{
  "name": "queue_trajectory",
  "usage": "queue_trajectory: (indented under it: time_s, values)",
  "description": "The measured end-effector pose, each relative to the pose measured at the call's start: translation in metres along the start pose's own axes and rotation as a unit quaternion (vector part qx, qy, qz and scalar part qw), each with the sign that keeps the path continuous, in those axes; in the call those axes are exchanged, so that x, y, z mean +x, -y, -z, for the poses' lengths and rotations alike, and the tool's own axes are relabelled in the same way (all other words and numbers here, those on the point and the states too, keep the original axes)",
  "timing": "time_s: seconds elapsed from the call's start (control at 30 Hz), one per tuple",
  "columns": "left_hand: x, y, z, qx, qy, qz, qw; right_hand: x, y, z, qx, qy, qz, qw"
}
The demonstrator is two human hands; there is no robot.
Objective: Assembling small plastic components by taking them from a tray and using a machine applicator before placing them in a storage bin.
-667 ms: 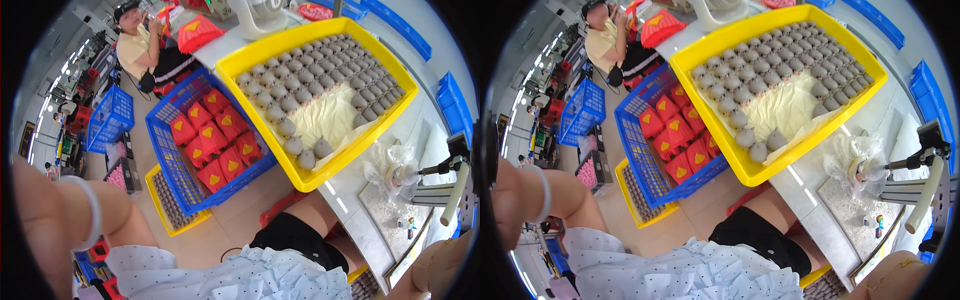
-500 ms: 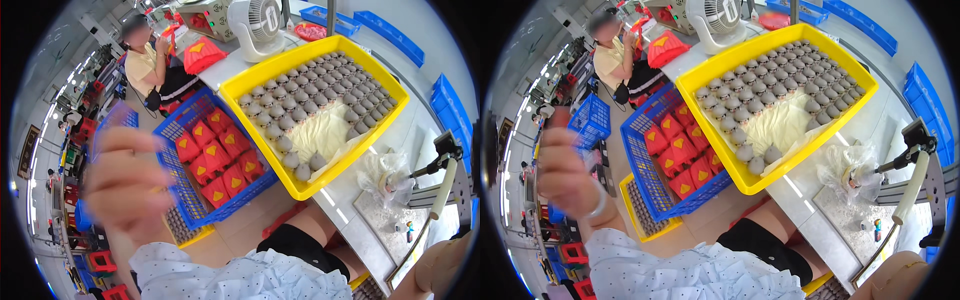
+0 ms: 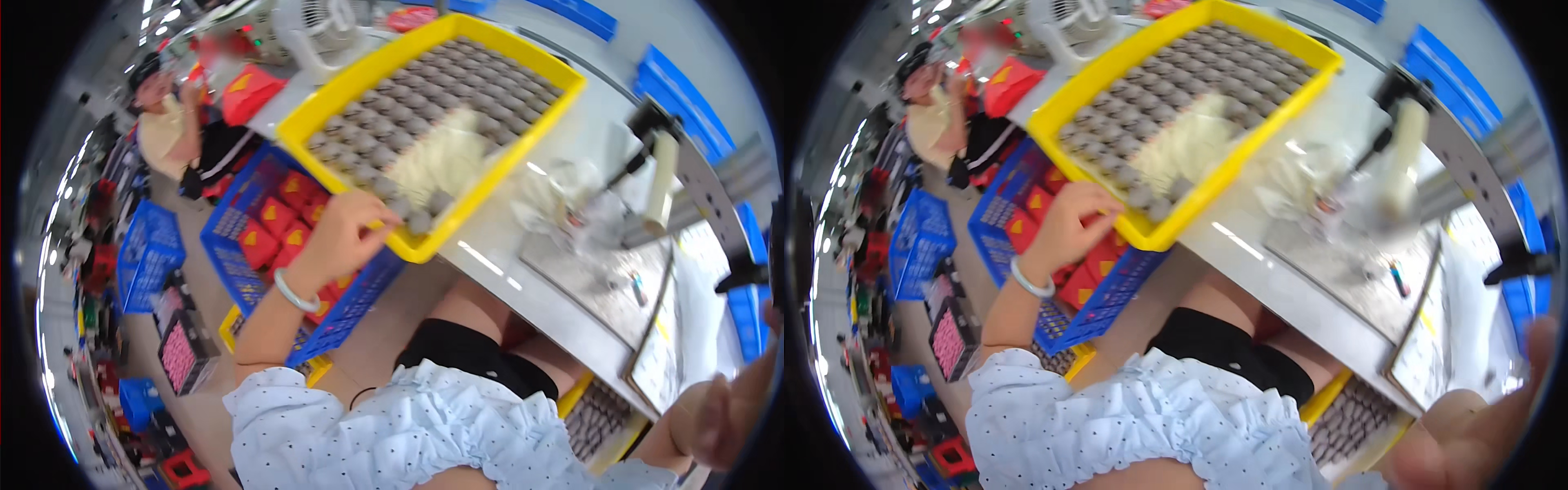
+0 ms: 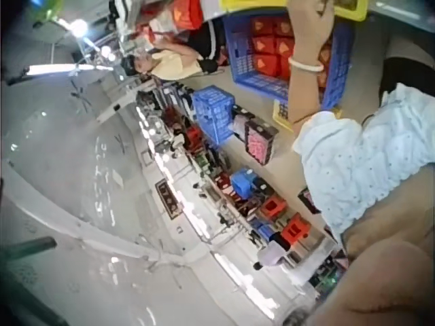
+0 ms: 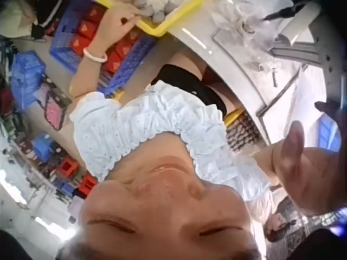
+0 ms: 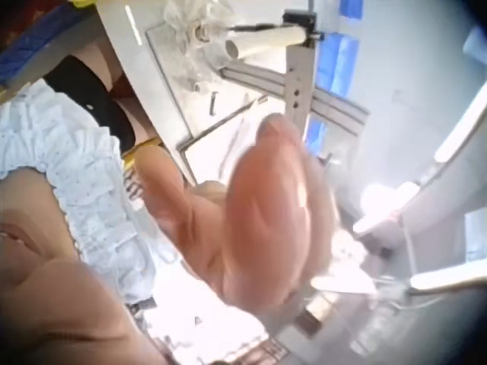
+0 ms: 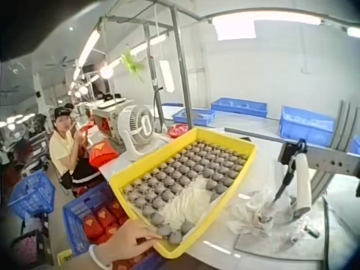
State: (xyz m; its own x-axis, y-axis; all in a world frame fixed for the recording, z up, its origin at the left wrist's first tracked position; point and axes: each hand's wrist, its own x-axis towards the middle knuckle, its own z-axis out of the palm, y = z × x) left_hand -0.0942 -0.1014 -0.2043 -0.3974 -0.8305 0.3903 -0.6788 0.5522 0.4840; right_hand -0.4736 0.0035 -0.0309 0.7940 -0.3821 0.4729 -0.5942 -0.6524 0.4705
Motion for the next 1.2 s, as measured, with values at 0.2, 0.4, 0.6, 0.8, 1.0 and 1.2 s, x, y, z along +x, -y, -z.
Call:
queue_trajectory:
  time_s: [0.2, 0.4, 0.6, 0.8, 1.0, 1.2]
  values:
    - [0.085, 0.092, -0.064, 0.178, 0.133, 0.042, 0.974, -0.046, 0.016, -0.026, 0.340, 0.066, -0.223, 0.911]
    - [0.138, 0.142, -0.087, 0.388, 0.245, 0.155, 0.875, -0.171, 0.068, -0.079, 0.451, 0.108, -0.426, 0.777]
    - [0.142, 0.135, -0.093, 0.348, 0.226, 0.173, 0.893, -0.227, 0.090, -0.141, 0.457, -0.011, -0.642, 0.616]
    - [0.128, 0.091, -0.046, 0.181, 0.089, 0.199, 0.959, -0.226, 0.069, -0.216, 0.337, -0.116, -0.725, 0.589]
    - [0.052, -0.052, -0.075, -0.538, 0.007, 0.197, 0.819, -0.216, 0.047, -0.254, 0.277, -0.047, -0.652, 0.705]
    - [0.051, -0.115, -0.211, -0.759, 0.132, 0.252, 0.585, -0.203, 0.053, -0.246, 0.603, -0.180, -0.650, 0.425]
